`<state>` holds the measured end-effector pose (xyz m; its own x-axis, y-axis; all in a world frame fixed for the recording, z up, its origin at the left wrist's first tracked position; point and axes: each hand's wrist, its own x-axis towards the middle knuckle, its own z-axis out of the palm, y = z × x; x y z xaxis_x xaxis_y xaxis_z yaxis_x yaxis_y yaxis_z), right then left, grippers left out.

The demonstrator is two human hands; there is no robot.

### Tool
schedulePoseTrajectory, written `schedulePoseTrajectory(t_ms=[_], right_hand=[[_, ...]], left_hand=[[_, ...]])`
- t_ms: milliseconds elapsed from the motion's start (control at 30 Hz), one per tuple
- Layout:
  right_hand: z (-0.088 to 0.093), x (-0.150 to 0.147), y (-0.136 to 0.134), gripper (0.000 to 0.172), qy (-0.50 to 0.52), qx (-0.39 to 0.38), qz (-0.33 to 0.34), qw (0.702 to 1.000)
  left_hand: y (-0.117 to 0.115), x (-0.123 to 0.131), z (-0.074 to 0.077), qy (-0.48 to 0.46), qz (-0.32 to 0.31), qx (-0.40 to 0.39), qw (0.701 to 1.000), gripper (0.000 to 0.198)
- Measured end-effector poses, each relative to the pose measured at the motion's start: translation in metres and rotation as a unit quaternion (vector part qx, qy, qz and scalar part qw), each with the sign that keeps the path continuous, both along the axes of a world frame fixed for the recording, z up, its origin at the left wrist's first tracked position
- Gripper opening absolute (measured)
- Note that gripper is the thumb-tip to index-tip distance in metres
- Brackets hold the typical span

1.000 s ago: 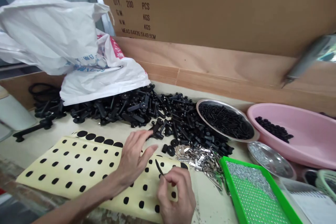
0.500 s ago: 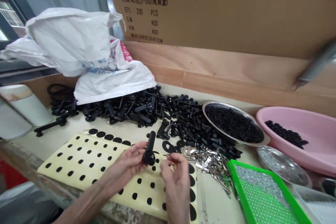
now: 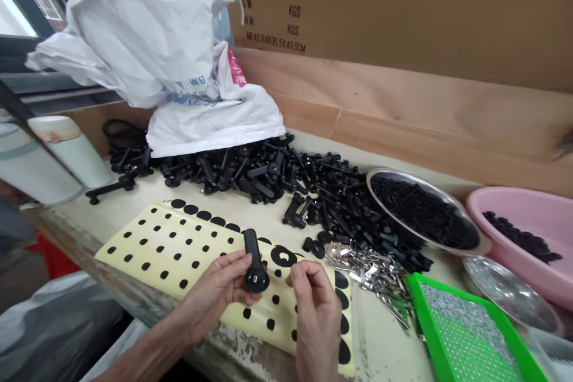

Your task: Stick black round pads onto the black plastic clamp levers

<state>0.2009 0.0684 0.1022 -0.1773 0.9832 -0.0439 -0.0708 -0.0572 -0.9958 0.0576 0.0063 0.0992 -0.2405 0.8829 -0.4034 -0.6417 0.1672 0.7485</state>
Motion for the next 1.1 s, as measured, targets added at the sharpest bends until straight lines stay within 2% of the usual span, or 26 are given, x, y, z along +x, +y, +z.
schedulePoseTrajectory(t_ms=[167,233,500,733,1100], right_hand=[[-0.003,-0.001,-0.003,0.033,-0.001,-0.081,0.087,0.993],[-0.005,-0.005,-0.008,0.034,-0.003,-0.094,0.101,0.99],[-0.007,-0.012,-0.02,0.033,-0.047,-0.088,0.039,0.994],[-0.02,-0.01,-0.02,0.036,-0.051,-0.1,0.047,0.993],[-0.02,-0.011,-0.017,0.036,-0.061,-0.103,0.045,0.992]], left_hand=[[0.001,0.001,-0.002,0.013,-0.001,0.01,1.0,0.035],[0.002,0.002,-0.003,0.009,0.008,0.016,1.0,0.034],[0.003,0.005,-0.006,0.002,0.028,0.021,0.999,0.031],[0.002,0.006,-0.006,0.001,0.035,0.027,0.999,0.031],[0.002,0.005,-0.007,-0.014,0.04,0.029,0.999,0.03]])
